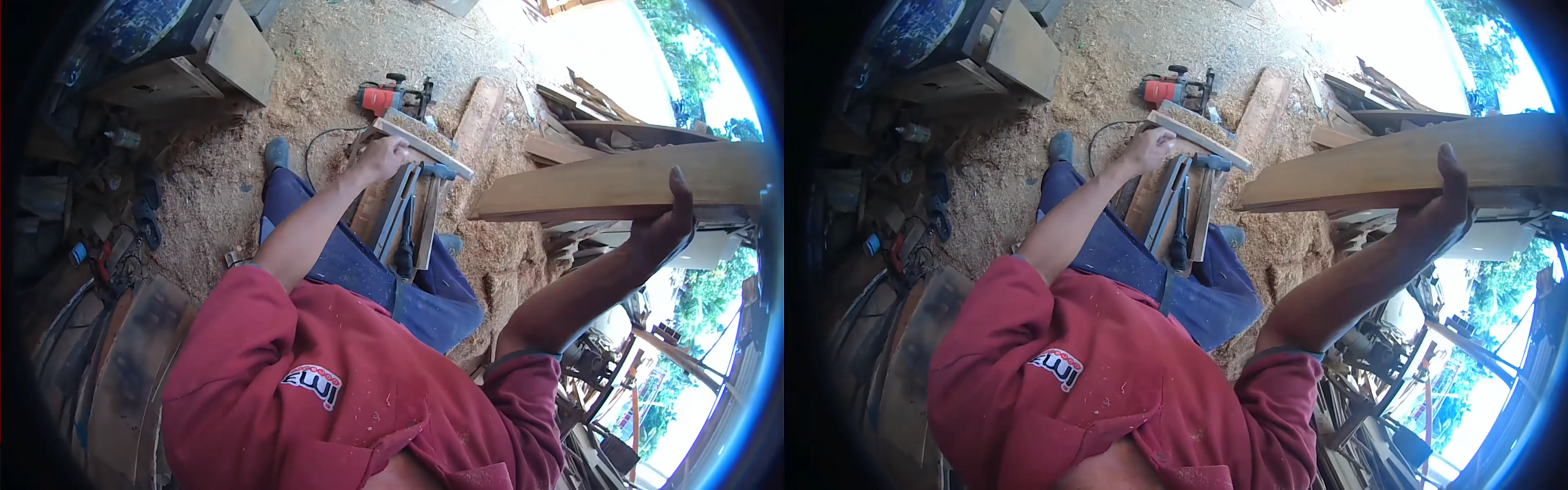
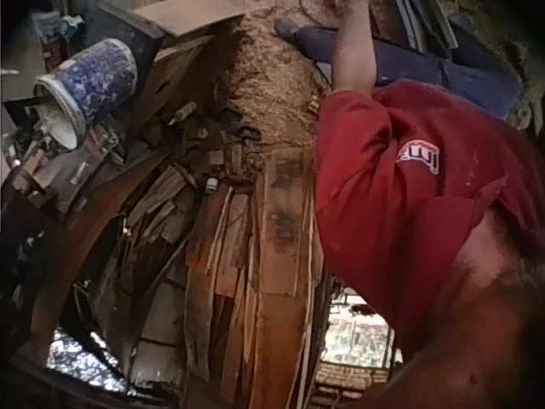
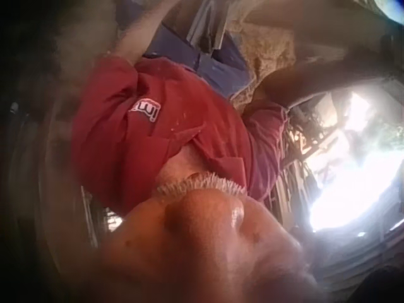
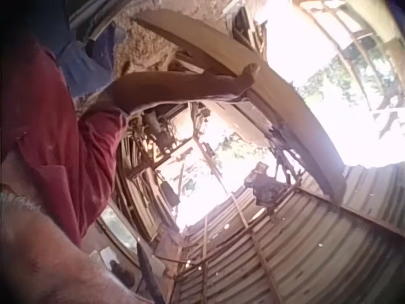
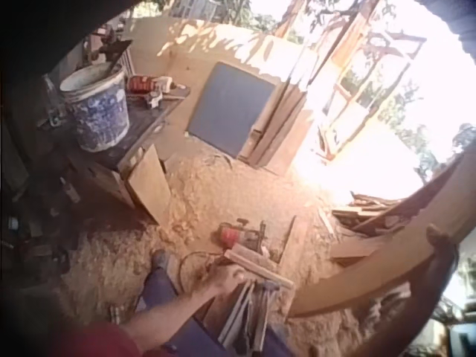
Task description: The person uses a hammer to tap a chisel into a piece of wood, then uses a pencil to mark a line on another wooden plank.
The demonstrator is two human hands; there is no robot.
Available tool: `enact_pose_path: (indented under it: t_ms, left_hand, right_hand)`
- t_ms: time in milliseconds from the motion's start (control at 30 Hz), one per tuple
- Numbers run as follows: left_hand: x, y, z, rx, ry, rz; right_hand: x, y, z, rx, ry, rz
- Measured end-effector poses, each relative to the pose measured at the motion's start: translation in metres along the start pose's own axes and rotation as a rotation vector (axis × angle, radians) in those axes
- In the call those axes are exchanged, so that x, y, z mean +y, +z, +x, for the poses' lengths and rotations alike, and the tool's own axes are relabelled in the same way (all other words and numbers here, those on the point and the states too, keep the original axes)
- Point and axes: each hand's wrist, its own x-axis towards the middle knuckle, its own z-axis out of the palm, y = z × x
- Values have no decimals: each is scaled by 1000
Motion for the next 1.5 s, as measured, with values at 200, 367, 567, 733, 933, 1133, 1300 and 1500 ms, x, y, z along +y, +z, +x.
enact_pose_path:
  t_ms: [200,367,567,733,933,1133,1300,1500]
  left_hand:
    - [-34,68,-53,-174,-163,40]
    - [-57,108,-75,141,-166,149]
    - [-39,139,-81,365,-76,337]
    - [-41,143,-77,386,-59,333]
    - [-33,141,-77,344,-94,331]
    - [-28,140,-77,310,-117,292]
    - [-39,138,-81,318,-131,300]
    - [-40,139,-78,302,-138,337]
  right_hand:
    - [80,-66,5,-178,204,-208]
    - [184,-98,-21,-287,540,-64]
    - [259,-122,-18,-259,707,6]
    - [309,-150,56,-327,831,-198]
    - [370,-217,105,-657,629,-952]
    - [431,-255,23,-695,912,-981]
    - [447,-225,-37,-775,926,-1014]
    - [498,-249,-70,-924,841,-1371]
